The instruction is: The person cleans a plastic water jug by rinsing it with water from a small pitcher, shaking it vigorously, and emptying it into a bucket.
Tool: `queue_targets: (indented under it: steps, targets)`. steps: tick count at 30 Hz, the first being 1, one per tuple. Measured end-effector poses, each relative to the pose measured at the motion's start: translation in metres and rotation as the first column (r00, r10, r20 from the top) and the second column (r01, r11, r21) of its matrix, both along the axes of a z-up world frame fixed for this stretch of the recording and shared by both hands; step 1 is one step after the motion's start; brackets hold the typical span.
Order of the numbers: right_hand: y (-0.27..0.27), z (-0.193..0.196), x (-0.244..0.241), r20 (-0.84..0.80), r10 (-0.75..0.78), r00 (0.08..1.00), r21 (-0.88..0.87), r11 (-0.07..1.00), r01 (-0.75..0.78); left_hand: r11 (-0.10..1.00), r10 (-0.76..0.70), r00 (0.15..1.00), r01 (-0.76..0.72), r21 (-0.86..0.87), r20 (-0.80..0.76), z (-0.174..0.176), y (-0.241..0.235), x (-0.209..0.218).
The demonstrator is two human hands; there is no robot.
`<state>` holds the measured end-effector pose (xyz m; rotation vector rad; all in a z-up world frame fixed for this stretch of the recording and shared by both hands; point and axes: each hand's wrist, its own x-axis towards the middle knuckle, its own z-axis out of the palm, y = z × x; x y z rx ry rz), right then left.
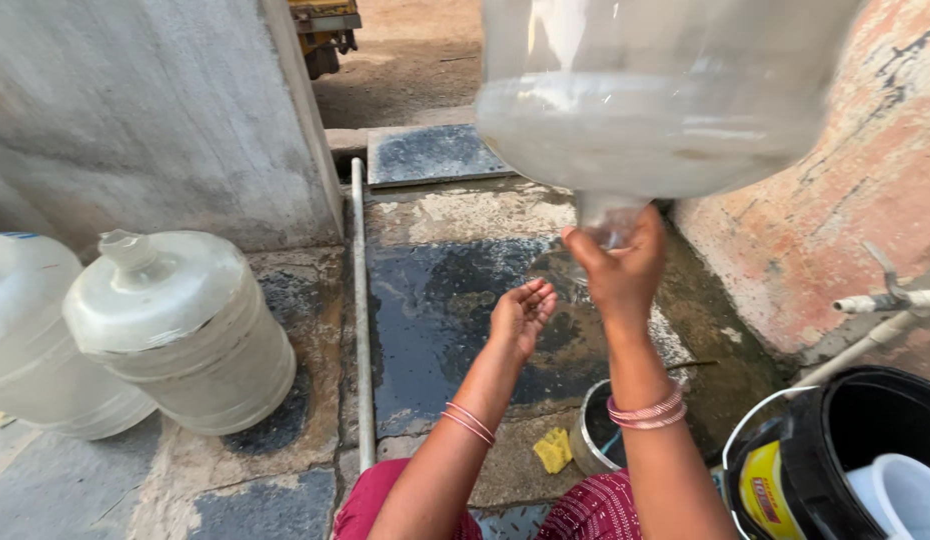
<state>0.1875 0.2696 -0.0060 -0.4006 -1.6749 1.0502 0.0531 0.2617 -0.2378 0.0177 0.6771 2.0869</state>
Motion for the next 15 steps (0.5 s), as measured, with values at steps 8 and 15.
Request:
queue_targets:
  steps: [8,15]
  targets:
    - [0.007,-0.148,-0.023,0.091,0.007,0.996,0.076,0.997,-0.014,0.988,0.138,0.990,-0.140,-0.063,-0.037,-0.024,-0.006,-0.022]
    - [0.051,-0.129,-0.018,0.017,0.070,0.997,-0.047,0.997,-0.069,0.972,0.160,0.979,-0.178,-0.152,-0.123,-0.044,-0.018,-0.019]
